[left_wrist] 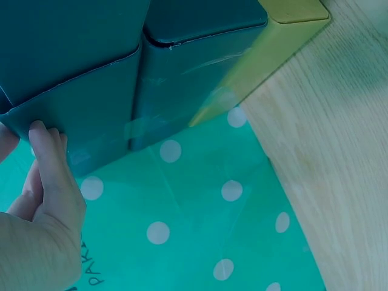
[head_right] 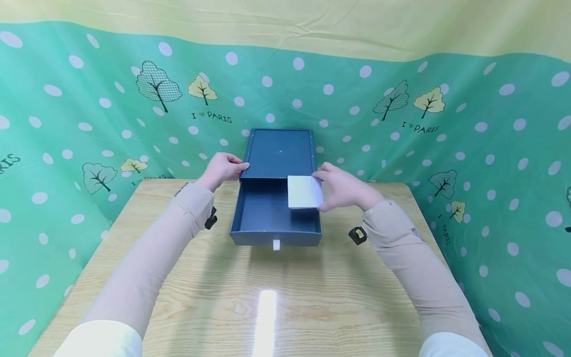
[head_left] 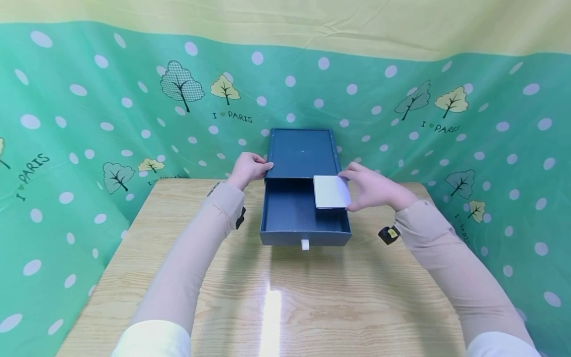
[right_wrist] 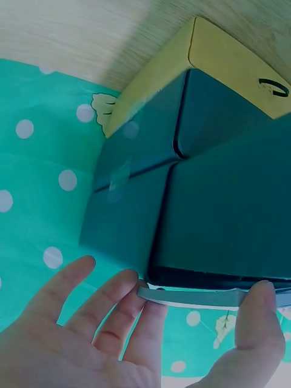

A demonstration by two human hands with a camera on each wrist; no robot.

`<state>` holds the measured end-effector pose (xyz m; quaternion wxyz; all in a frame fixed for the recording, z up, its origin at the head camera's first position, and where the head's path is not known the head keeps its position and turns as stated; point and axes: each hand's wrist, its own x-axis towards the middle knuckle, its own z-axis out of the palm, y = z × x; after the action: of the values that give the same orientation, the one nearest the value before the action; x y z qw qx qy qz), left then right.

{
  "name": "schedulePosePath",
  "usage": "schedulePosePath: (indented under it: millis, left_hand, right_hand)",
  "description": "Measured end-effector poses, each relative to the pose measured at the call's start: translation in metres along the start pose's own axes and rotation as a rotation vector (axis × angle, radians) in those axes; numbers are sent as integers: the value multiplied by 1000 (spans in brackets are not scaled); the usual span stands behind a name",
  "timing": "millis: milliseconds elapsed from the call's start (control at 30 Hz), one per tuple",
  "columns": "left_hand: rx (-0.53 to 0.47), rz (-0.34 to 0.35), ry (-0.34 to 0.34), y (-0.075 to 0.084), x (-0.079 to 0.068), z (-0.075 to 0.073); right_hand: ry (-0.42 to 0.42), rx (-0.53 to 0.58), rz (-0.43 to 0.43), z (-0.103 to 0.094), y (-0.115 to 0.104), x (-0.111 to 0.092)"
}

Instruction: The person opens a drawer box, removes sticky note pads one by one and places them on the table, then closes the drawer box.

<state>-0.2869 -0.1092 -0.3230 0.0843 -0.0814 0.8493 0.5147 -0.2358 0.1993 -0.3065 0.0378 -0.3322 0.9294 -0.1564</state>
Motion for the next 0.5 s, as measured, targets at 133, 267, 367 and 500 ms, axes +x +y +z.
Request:
schedulePosePath:
  millis: [133, 267, 367, 500]
  left_hand:
    - [-8, -11, -1, 0, 0, 0]
    - [-5, -13, 1, 0, 0, 0]
    - [-7, -12, 1, 0, 0, 0]
    - [-26, -12, 2, 0, 0, 0]
  right_hand:
    - [13, 4, 1, 3, 6, -4]
    - [29, 18, 6, 5, 12, -8]
    - [43, 37, 17, 7, 17, -11]
    - [72, 96, 21, 11, 22, -16]
